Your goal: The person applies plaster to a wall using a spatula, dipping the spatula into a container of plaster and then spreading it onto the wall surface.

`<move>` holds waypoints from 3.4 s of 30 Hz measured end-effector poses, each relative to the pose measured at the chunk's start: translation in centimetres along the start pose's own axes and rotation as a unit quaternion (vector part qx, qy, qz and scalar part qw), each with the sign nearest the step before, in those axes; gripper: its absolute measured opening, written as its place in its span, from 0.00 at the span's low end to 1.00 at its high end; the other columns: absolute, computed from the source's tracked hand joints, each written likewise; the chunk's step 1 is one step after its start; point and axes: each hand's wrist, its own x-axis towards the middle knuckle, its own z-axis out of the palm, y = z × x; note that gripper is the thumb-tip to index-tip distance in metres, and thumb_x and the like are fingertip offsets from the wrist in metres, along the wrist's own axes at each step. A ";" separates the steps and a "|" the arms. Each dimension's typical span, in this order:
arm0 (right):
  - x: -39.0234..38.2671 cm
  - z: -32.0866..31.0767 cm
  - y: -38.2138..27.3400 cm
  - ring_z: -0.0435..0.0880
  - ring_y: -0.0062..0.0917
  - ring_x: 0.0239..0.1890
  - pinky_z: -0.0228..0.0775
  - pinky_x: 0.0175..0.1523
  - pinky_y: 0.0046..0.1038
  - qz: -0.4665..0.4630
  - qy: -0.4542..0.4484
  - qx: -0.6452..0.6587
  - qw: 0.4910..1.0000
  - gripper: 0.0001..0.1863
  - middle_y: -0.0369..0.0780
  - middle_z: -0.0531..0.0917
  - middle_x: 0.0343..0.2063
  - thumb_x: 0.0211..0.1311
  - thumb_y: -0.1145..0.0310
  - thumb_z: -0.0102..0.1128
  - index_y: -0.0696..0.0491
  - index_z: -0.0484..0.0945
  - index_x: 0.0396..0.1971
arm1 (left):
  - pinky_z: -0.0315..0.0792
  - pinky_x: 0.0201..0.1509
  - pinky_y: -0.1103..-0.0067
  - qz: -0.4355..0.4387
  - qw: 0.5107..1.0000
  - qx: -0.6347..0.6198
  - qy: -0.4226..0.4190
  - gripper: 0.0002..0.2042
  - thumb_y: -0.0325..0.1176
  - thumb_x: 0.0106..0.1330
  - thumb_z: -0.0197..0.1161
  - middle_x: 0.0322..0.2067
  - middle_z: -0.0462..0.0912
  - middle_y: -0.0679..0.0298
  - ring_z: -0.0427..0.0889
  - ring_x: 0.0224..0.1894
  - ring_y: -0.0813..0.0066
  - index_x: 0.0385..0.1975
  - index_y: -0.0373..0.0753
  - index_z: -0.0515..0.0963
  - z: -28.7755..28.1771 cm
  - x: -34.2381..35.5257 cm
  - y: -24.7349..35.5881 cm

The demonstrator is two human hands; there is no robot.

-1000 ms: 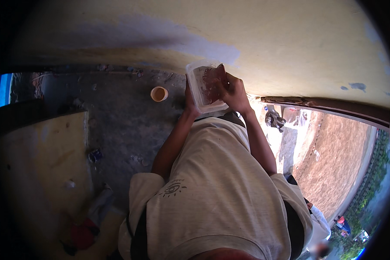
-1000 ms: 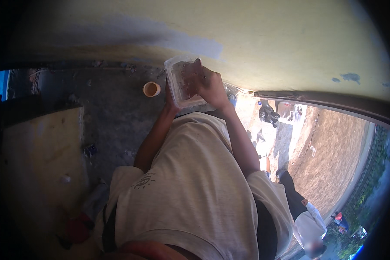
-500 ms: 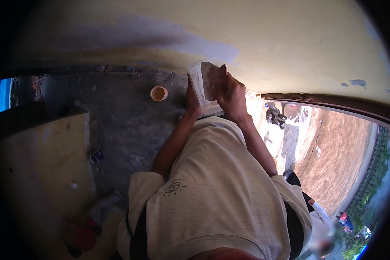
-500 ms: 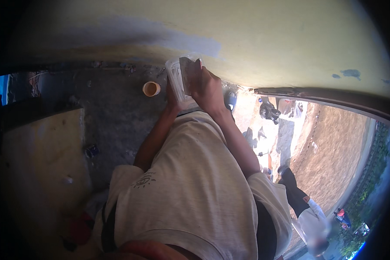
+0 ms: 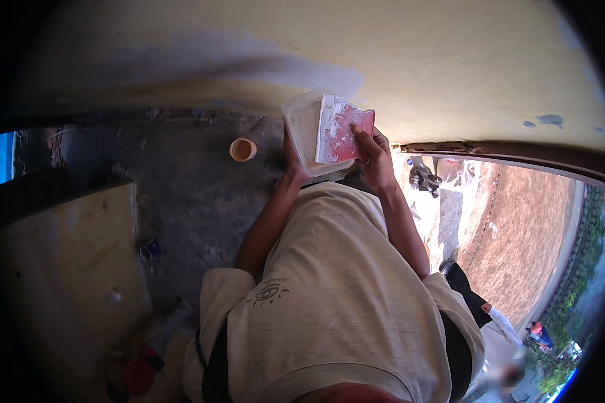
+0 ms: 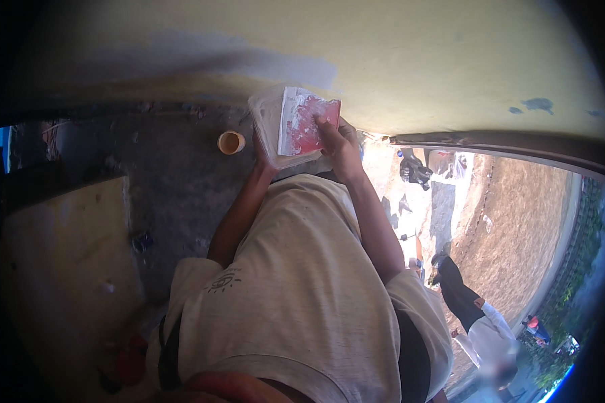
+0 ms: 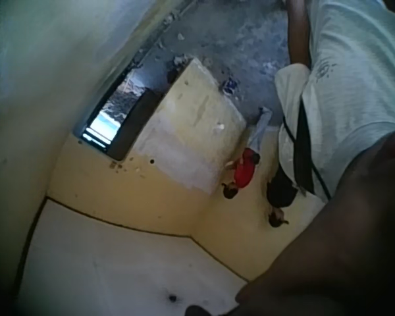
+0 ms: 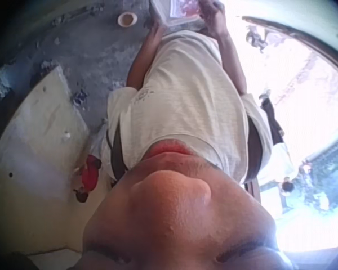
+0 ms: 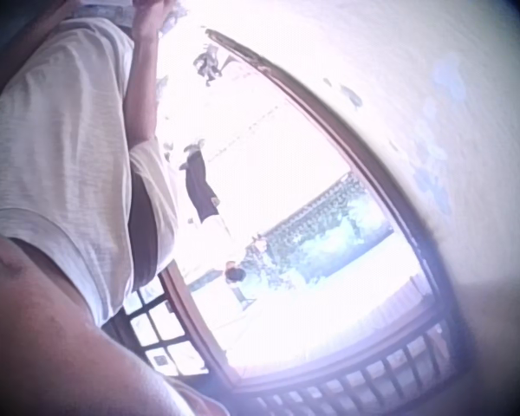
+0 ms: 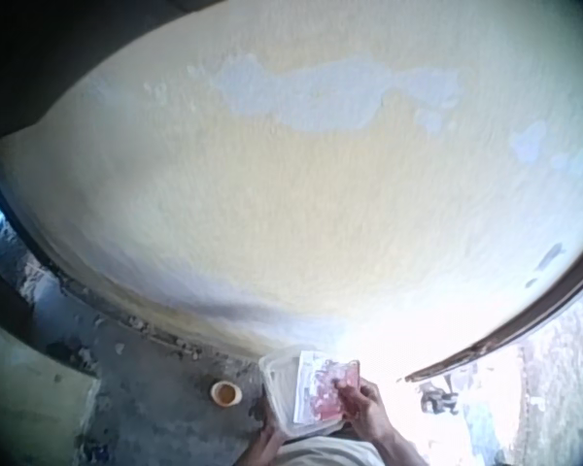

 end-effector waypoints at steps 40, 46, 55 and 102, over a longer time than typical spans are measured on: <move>2.5 -6.1 -3.5 0.82 0.26 0.43 0.76 0.51 0.29 -0.150 0.093 0.243 0.954 0.10 0.42 0.82 0.43 0.61 0.74 0.57 0.59 0.77 0.42 | 0.64 0.66 0.54 0.077 0.997 -0.027 0.000 0.32 0.61 0.69 0.45 0.60 0.72 0.60 0.72 0.61 0.56 0.65 0.46 0.65 -4.4 -3.6 1.9; 13.2 -13.9 11.6 0.78 0.34 0.43 0.73 0.60 0.33 0.030 0.130 0.231 0.964 0.10 0.47 0.75 0.43 0.64 0.74 0.52 0.63 0.70 0.41 | 0.65 0.65 0.54 0.084 0.996 -0.025 0.030 0.31 0.60 0.70 0.44 0.61 0.71 0.59 0.71 0.61 0.54 0.65 0.45 0.65 -4.6 -4.1 1.9; 16.2 -11.8 7.1 0.78 0.35 0.47 0.75 0.61 0.33 -0.038 0.102 0.302 0.947 0.06 0.48 0.75 0.40 0.64 0.77 0.52 0.65 0.71 0.36 | 0.64 0.66 0.55 0.096 0.993 -0.045 0.054 0.30 0.59 0.71 0.43 0.60 0.72 0.59 0.72 0.61 0.55 0.64 0.44 0.66 -5.0 -4.6 1.9; 14.8 -8.2 15.8 0.79 0.33 0.47 0.72 0.58 0.36 0.088 0.048 0.114 0.988 0.14 0.45 0.80 0.42 0.67 0.69 0.43 0.60 0.72 0.45 | 0.63 0.67 0.55 0.085 0.995 -0.050 0.025 0.30 0.59 0.71 0.44 0.60 0.72 0.60 0.72 0.61 0.57 0.63 0.44 0.66 -6.4 -3.6 2.6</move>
